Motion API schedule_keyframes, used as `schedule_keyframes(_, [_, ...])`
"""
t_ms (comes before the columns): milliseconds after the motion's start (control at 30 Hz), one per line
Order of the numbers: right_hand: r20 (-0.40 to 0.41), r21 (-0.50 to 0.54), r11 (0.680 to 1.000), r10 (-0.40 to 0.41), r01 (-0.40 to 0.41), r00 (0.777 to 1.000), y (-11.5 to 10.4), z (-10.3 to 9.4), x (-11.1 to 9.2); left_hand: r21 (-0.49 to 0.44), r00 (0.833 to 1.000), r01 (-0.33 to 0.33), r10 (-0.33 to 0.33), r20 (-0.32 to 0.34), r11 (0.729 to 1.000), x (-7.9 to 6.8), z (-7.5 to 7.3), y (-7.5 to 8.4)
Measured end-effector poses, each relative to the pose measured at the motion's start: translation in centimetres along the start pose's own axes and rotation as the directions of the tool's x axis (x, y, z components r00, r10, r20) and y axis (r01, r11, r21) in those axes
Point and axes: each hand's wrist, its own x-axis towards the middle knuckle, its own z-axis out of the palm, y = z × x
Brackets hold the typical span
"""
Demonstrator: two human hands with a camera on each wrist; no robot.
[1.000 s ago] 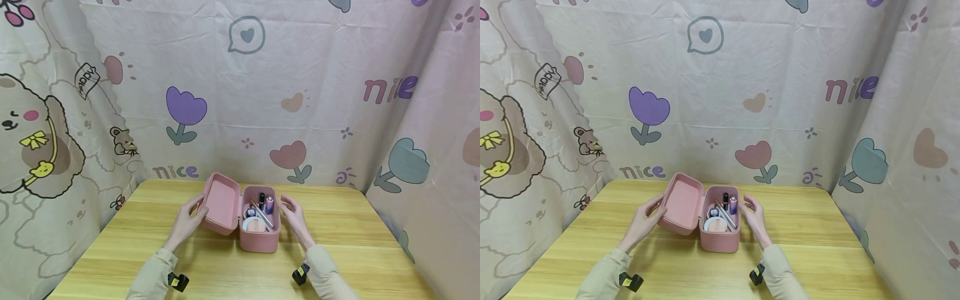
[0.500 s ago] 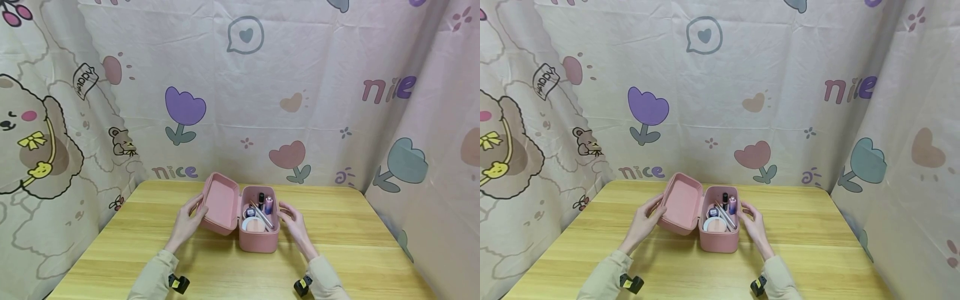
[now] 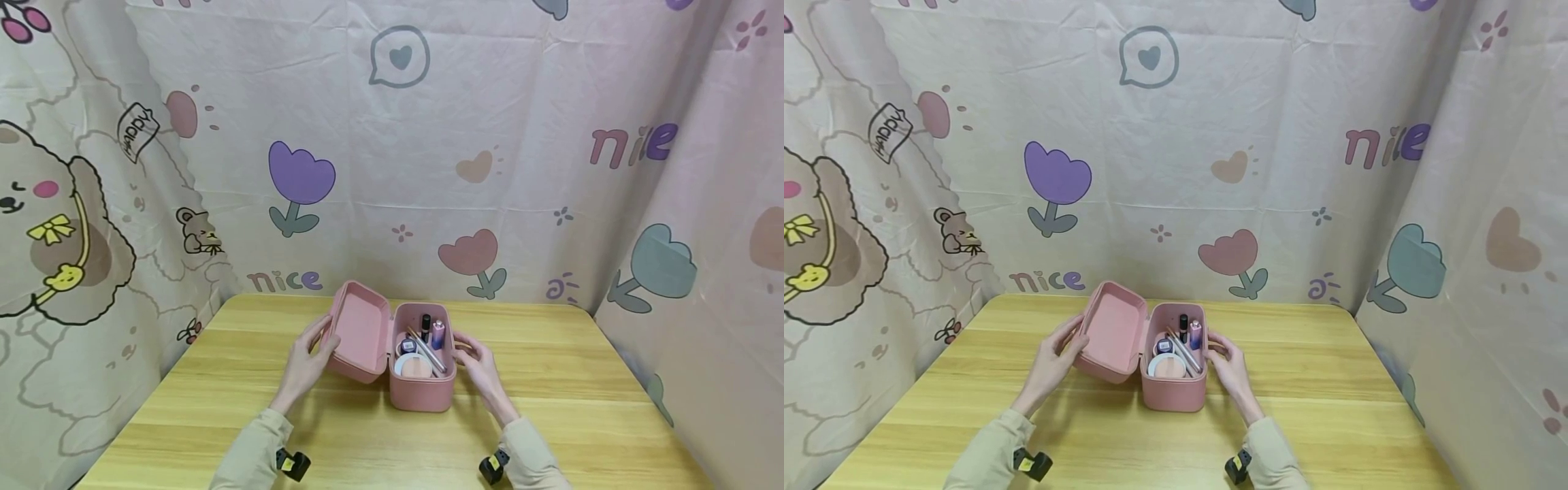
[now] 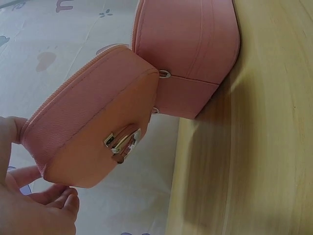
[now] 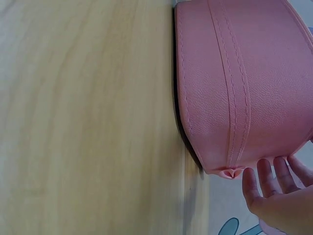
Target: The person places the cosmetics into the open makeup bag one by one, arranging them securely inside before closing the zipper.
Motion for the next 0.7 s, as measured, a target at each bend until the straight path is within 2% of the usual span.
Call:
schedule_keyframes(100, [0.009,-0.002,0.999,-0.04,0.04,0.999,2.7,-0.5,1.2,-0.012,1.0,0.007,-0.007,0.008,1.0,-0.2,-0.1,1.2])
schedule_keyframes(200, [0.004,-0.004,0.999,-0.042,0.042,0.999,6.4,-1.2,3.1,-0.024,1.0,0.022,-0.022,0.01,0.999,-0.2,-0.1,0.7])
schedule_keyframes(267, [-0.008,0.009,1.0,-0.017,0.017,1.0,7.8,-1.5,4.0,-0.032,0.999,0.043,-0.043,0.01,0.999,0.0,-0.1,-0.1])
schedule_keyframes(333, [-0.018,0.023,1.0,0.002,-0.002,1.0,8.1,-1.5,4.2,-0.043,0.997,0.071,-0.071,0.007,0.997,0.1,-0.1,-0.8])
schedule_keyframes(600, [0.01,0.031,0.999,-0.014,0.014,1.0,7.6,-1.6,3.9,-0.119,0.978,0.207,-0.204,0.035,0.971,0.3,-0.1,-0.7])
schedule_keyframes(667, [0.03,0.03,0.999,-0.032,0.031,0.999,7.2,-1.6,3.6,-0.13,0.974,0.225,-0.222,0.04,0.966,0.4,-0.1,-0.7])
schedule_keyframes(700, [0.054,0.05,0.997,-0.068,0.065,0.996,6.3,-1.6,3.0,-0.137,0.972,0.234,-0.23,0.041,0.963,0.4,-0.1,-0.7])
